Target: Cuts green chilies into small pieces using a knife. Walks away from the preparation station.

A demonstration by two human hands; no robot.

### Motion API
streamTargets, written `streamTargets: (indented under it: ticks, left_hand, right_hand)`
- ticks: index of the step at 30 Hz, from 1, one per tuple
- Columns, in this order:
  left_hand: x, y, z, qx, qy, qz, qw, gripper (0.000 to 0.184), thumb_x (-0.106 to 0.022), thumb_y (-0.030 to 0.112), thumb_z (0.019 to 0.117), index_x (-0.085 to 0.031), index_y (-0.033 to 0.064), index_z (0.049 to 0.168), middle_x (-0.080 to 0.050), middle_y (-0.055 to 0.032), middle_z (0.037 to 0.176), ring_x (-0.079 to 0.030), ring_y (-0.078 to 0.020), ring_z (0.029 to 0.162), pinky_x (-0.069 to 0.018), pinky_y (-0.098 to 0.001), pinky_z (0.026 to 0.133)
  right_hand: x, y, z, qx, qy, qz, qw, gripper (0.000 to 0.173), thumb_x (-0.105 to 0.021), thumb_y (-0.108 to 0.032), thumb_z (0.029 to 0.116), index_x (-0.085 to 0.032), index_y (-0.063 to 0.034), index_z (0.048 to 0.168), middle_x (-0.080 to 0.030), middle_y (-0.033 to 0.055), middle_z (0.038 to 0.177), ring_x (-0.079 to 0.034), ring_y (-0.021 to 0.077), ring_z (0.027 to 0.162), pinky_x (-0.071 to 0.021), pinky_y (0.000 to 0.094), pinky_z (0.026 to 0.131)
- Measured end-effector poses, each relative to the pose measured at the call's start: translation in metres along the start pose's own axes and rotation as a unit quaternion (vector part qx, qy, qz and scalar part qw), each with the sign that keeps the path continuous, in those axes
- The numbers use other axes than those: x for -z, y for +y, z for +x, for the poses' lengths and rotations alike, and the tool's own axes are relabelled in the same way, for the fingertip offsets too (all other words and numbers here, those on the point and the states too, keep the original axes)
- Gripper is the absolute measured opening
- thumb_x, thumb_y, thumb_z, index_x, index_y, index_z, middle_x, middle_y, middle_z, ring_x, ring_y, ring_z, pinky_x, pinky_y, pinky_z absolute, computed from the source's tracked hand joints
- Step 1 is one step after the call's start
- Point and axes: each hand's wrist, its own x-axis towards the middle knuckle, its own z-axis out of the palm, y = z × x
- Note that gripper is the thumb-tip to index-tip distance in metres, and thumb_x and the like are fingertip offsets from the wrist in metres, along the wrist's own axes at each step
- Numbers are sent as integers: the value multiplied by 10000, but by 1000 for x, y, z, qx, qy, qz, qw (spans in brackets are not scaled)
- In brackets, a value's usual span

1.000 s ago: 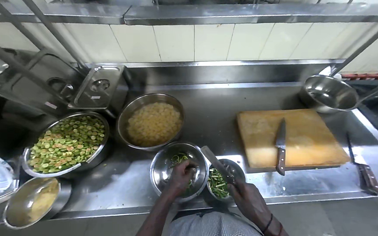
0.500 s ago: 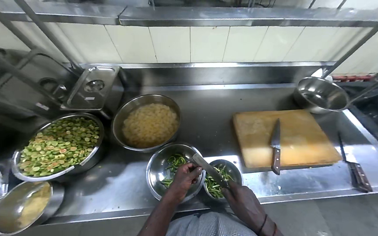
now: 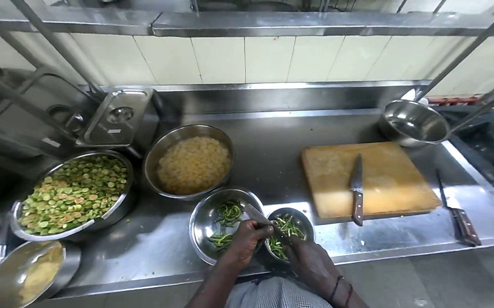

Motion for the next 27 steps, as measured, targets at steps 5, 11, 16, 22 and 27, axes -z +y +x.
streamTargets:
  ticks: [5,11,16,22,27]
  left_hand:
    - [-1,2,-5,25,-17,-105,994,105,-598,3,1003,-666,-58,1056,-721,-178,971,-721,-248,872,-608,-375,835]
    - [-12,3,-9,24,22,-71,997,101,-616,-1,997,-665,-83,967,-733,-193,873,-746,-267,792,-635,-383,783]
    - [-16,2,-7,49,1,-55,997,84,-647,8,981,-656,-74,968,-727,-180,877,-740,-261,789,-637,-402,787]
    - [-15,-3,-7,86,-40,-92,991,125,-627,23,995,-633,-57,1091,-722,-164,928,-730,-242,820,-625,-392,799]
    - [-17,-5,-11,63,-7,-88,994,87,-633,4,988,-649,-80,1002,-729,-205,920,-745,-285,823,-635,-406,795]
  right_hand:
    - [-6,8,3,-11,64,45,997,418,-423,-405,1076,-656,-65,1142,-691,147,887,-701,333,895,-547,514,815]
    - [-1,2,2,-21,28,18,999,427,-397,-404,1087,-626,-54,1174,-687,167,948,-697,346,961,-542,516,853]
    - [-1,0,2,-10,12,8,1000,415,-393,-393,1086,-624,-57,1163,-693,164,966,-696,348,976,-539,521,851]
    - [-6,5,5,3,28,41,999,424,-405,-391,1084,-641,-63,1210,-699,165,965,-697,340,971,-536,520,874]
    - [-6,8,4,-9,62,56,997,402,-418,-396,1080,-648,-76,1158,-688,136,888,-700,318,905,-545,502,829]
